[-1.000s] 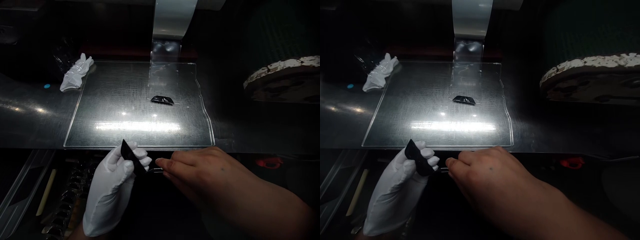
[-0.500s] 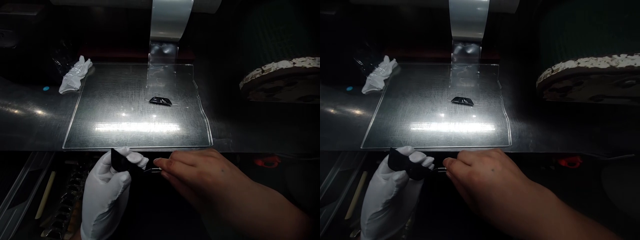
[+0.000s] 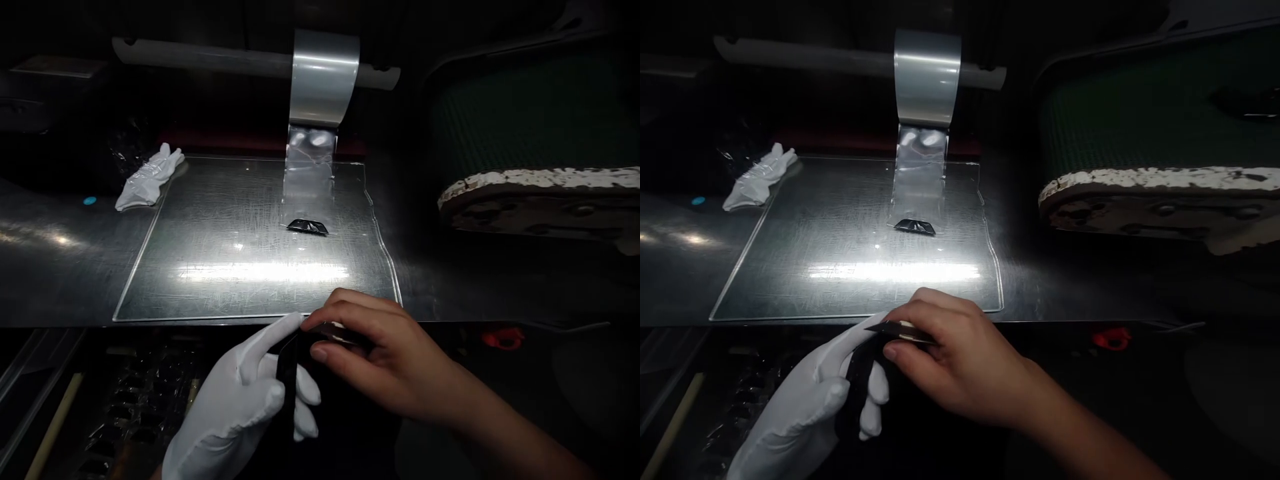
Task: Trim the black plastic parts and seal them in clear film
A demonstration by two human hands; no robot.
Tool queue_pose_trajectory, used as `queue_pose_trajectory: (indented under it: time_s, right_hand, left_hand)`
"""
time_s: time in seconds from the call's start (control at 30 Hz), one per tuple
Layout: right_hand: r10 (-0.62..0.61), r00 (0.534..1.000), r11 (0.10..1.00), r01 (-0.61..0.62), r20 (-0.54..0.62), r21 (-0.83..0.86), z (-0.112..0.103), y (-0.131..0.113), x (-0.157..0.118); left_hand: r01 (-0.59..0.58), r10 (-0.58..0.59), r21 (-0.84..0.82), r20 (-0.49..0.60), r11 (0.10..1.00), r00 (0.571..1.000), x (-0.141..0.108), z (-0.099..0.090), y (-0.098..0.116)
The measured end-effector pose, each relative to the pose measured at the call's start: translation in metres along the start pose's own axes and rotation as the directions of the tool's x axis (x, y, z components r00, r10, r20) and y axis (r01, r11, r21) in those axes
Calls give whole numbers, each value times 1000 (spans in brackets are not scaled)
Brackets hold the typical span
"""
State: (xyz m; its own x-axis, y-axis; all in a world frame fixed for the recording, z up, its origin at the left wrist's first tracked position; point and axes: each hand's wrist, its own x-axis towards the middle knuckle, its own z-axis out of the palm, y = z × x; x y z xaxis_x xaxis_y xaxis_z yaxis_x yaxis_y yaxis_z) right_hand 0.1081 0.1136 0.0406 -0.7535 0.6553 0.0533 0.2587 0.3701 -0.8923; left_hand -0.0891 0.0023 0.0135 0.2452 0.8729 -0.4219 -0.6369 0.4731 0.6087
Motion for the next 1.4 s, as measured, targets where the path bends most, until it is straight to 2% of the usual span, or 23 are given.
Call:
queue_pose_trajectory:
  time_s: [0.1, 0.2, 0.4, 0.53, 0.6, 0.67, 0.73, 0.77, 0.83, 0.9, 0.97, 1.07, 1.1, 1.13, 1.23, 1.27, 1.33, 1.4]
  right_hand:
    - [-105, 994, 993, 104, -12, -60, 3, 3, -1]
    - [-183, 983, 970, 185, 28, -155, 6, 4, -3]
    - [-200, 977, 925, 212, 70, -316, 11, 7, -2]
    - [-212, 972, 943, 230, 96, -240, 12, 12, -1]
    - [-167, 985, 975, 172, 44, -139, 14, 15, -2]
    - [-46, 999, 999, 45, -20, -20, 18, 17, -3]
    - [124, 990, 986, -116, -62, 121, 24, 17, -4]
    - [200, 977, 965, -183, -74, 187, 29, 17, -4]
    - [309, 948, 916, -274, -81, 292, 40, 17, -4]
    - [355, 931, 889, -306, -89, 340, 53, 17, -4]
    - [374, 922, 880, -319, -98, 351, 63, 18, -4]
    - [386, 917, 875, -331, -97, 353, 65, 17, -7]
    - [379, 922, 876, -329, -83, 352, 61, 16, -9]
    - [364, 929, 883, -322, -66, 343, 56, 13, -11]
    - [302, 952, 933, -285, -48, 219, 32, 3, -21]
    - [270, 961, 955, -260, -54, 140, 25, -1, -25]
    - [194, 980, 980, -195, -39, -29, 13, -8, -30]
    - [124, 992, 983, -118, 32, -144, 7, -13, -32]
  left_hand:
    - [25, -24, -35, 27, 999, 999, 0, -1, -1]
    - [60, -59, -27, 39, 998, 998, 2, 1, 1]
    - [103, -106, 83, 39, 991, 994, 8, 11, 8]
    - [96, -112, 191, 76, 977, 991, 9, 10, 7]
    - [96, -103, 232, 19, 968, 995, 7, 7, 2]
    - [73, -34, 329, -122, 942, 992, 2, 2, -7]
    - [-5, 150, 512, -242, 859, 959, -2, -4, -20]
    - [-59, 268, 617, -252, 785, 930, -4, -6, -26]
    - [-178, 459, 762, -170, 622, 872, -5, -12, -36]
    - [-323, 568, 806, -20, 496, 823, -3, -16, -41]
    - [-440, 617, 793, 104, 422, 780, 0, -19, -40]
    - [-447, 648, 824, 135, 347, 750, 2, -19, -34]
    - [-429, 665, 828, 93, 362, 741, 2, -17, -32]
    - [-415, 682, 805, 19, 423, 731, 1, -15, -30]
    - [-446, 647, 535, -275, 717, 711, -4, -7, -25]
    - [-476, 630, 443, -321, 760, 707, -5, -7, -24]
    - [-540, 643, 366, -282, 758, 712, -9, -10, -22]
    - [-560, 667, 395, -216, 728, 713, -14, -19, -20]
